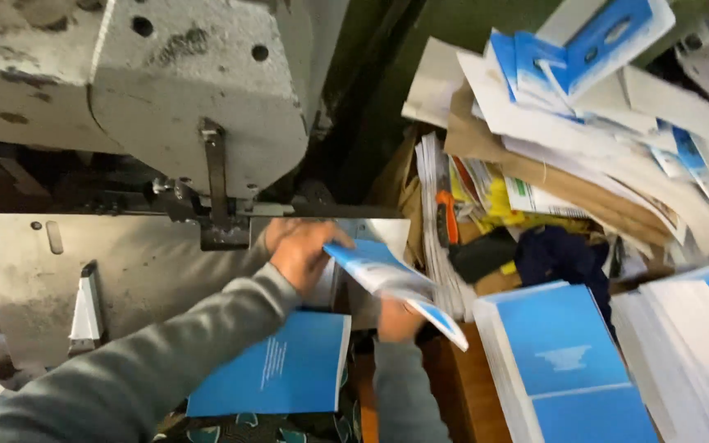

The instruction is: The person operates a manual binding machine to staple blue booklets. They feed the booklets into the machine, press the lever to secure the binding, and place the finished items into a cardboard box. The person also uses pliers to cut a thread from a booklet and briefly writes in a logbook.

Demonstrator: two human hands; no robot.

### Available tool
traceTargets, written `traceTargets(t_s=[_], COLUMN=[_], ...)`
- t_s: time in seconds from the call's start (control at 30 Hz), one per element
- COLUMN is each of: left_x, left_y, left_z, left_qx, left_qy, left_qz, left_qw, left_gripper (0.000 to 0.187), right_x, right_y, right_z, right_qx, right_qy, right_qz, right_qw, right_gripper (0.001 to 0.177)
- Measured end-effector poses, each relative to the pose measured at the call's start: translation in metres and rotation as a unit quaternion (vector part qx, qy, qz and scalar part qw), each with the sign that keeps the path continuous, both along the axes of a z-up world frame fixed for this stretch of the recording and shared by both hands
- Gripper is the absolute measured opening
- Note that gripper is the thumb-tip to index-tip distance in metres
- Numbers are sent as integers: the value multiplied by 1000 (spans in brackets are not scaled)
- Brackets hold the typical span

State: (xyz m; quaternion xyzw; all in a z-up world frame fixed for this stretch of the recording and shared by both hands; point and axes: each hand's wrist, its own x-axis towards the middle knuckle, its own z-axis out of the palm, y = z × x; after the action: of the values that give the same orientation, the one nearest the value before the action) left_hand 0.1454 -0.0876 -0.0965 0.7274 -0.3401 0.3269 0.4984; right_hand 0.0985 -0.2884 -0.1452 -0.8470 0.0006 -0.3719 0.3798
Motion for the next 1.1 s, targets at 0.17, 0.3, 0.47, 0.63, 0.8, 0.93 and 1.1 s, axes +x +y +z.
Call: traceTargets(t_s=[0.17, 0.3, 0.47, 0.63, 0.8, 0.93, 1.1], left_x=[-5, 12, -14, -35, -72, -95, -107], left_y=[5, 12, 28, 45, 36, 46, 87], left_z=[9, -45, 13, 40, 58, 54, 75], left_qx=[-3, 130, 57, 236, 389, 419, 346], left_qy=[34, 10, 84, 77, -25, -15, 144], left_qz=[2, 65, -55, 9, 68, 100, 52], left_qw=[999, 989, 993, 969, 918, 902, 926], left_gripper=[14, 28, 11, 35, 35, 44, 33], right_x=[27, 8, -22, -113, -134, -132, -139], right_y=[-7, -13, -59, -56, 16, 40, 67], right_z=[-10, -32, -35, 132, 202, 180, 186], right_qx=[-39, -64, -99, 249, 224, 252, 268], right_qy=[-55, -68, -120, 207, 226, 103, 78], right_qz=[6, -20, -18, 19, -48, -112, -117], right_qw=[998, 995, 988, 946, 947, 956, 953], right_gripper=[64, 71, 78, 31, 17, 34, 47])
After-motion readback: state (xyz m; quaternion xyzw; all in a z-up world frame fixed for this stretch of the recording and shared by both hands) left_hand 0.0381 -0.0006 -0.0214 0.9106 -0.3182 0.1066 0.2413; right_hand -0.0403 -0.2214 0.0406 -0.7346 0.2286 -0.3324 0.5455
